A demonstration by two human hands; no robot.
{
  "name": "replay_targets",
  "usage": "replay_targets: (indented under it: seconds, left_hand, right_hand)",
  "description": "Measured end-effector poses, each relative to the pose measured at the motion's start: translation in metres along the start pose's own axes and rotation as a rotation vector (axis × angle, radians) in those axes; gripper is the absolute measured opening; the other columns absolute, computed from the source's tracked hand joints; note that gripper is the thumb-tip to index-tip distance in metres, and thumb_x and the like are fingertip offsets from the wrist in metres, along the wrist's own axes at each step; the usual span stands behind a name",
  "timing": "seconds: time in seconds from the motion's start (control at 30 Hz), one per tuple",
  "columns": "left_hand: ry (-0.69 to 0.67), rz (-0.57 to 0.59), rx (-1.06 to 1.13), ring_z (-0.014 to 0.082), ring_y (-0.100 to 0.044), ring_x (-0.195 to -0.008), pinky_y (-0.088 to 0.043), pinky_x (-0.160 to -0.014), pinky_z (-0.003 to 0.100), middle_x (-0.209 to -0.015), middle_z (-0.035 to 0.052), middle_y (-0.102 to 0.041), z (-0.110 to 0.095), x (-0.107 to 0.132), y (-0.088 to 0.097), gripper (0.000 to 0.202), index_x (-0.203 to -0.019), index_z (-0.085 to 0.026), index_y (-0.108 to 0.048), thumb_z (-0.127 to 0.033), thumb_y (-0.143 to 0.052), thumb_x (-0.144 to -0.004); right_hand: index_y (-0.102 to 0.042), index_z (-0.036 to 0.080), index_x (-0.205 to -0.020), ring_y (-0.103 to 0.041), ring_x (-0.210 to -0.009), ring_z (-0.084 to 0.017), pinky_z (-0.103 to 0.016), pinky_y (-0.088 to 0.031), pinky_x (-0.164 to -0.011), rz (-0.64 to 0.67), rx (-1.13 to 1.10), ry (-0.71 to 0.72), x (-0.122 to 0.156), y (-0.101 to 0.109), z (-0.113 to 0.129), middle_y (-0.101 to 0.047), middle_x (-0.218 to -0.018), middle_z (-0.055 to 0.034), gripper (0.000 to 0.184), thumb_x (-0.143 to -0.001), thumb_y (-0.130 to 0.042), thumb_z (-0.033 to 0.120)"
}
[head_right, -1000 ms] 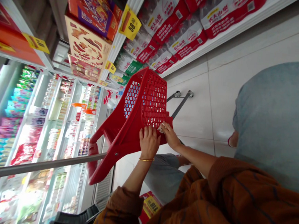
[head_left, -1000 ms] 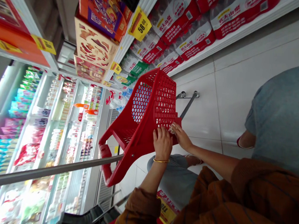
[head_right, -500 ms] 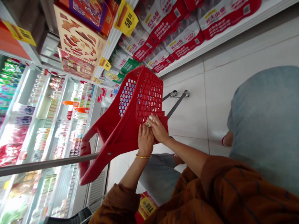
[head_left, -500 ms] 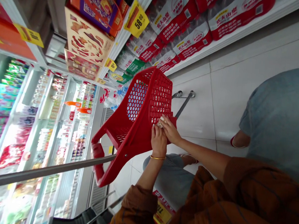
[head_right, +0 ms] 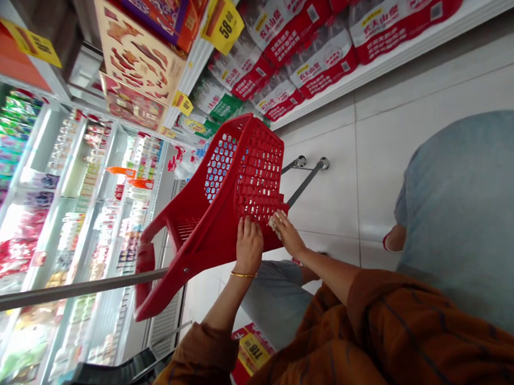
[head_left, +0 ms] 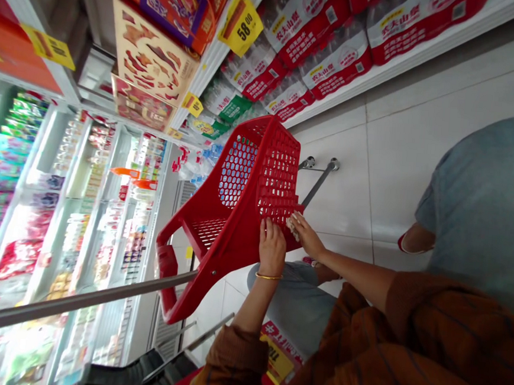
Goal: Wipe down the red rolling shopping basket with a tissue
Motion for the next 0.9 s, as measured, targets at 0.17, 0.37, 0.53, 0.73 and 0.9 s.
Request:
replay_targets:
  seconds: [0.17, 0.37, 0.53, 0.73, 0.9]
  left_hand:
    - [0.019, -0.009, 0.049, 0.0297, -0.039, -0.135, -0.030, -0.115, 0.047, -0.126, 0.0232, -0.059, -0.001, 0.006, -0.002, 0.040, -0.122, 0.003, -0.057, -0.008, -0.035, -0.090]
    - [-0.001, -0.025, 0.035, 0.0294, -0.039, -0.135, -0.028, -0.117, 0.046, -0.127, 0.0225, -0.058, -0.005, 0.001, 0.001, 0.041, -0.125, 0.003, -0.055, -0.010, -0.036, -0.091]
    - [0.018, -0.019, 0.044, 0.0285, -0.040, -0.135, -0.030, -0.116, 0.045, -0.133, 0.0227, -0.055, -0.006, -0.001, 0.002, 0.043, -0.131, 0.002, -0.050, -0.010, -0.036, -0.092]
    - [0.000, -0.014, 0.028, 0.0293, -0.040, -0.134, -0.030, -0.116, 0.047, -0.129, 0.0234, -0.057, -0.005, 0.002, 0.001, 0.042, -0.128, 0.004, -0.052, -0.010, -0.037, -0.091]
    - [0.000, -0.006, 0.046, 0.0286, -0.040, -0.135, -0.030, -0.116, 0.049, -0.127, 0.0242, -0.058, -0.005, 0.002, 0.002, 0.040, -0.124, 0.003, -0.056, -0.008, -0.037, -0.090]
  right_hand:
    - [-0.045, 0.027, -0.139, -0.042, -0.134, -0.022, -0.049, -0.035, -0.112, -0.071, 0.013, -0.100, 0.011, -0.002, -0.006, -0.048, -0.142, -0.0075, 0.044, -0.096, -0.033, 0.024]
    - [-0.042, 0.023, -0.141, -0.041, -0.135, -0.024, -0.047, -0.034, -0.114, -0.117, 0.019, -0.082, -0.022, -0.001, 0.027, -0.044, -0.144, -0.0098, 0.045, -0.097, -0.033, 0.029]
    - [-0.041, 0.029, -0.142, -0.033, -0.139, -0.020, -0.041, -0.029, -0.117, -0.066, -0.021, 0.054, -0.041, -0.001, 0.051, -0.038, -0.149, -0.0056, 0.044, -0.098, -0.035, 0.027]
    - [-0.042, 0.028, -0.141, -0.025, -0.143, -0.018, -0.042, -0.025, -0.118, -0.003, -0.025, 0.115, -0.027, 0.003, 0.028, -0.035, -0.152, -0.0054, 0.045, -0.097, -0.039, 0.022]
    - [-0.047, 0.024, -0.137, -0.035, -0.139, -0.019, -0.044, -0.032, -0.114, -0.030, 0.001, 0.008, -0.005, 0.012, -0.002, -0.041, -0.148, -0.0060, 0.044, -0.094, -0.036, 0.018]
Point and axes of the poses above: each hand's wrist, its own x-axis away from the middle knuckle, its own y-axis out of the back of the hand, z = x × y, the point moved 2 cm from there along -x, towards the middle knuckle
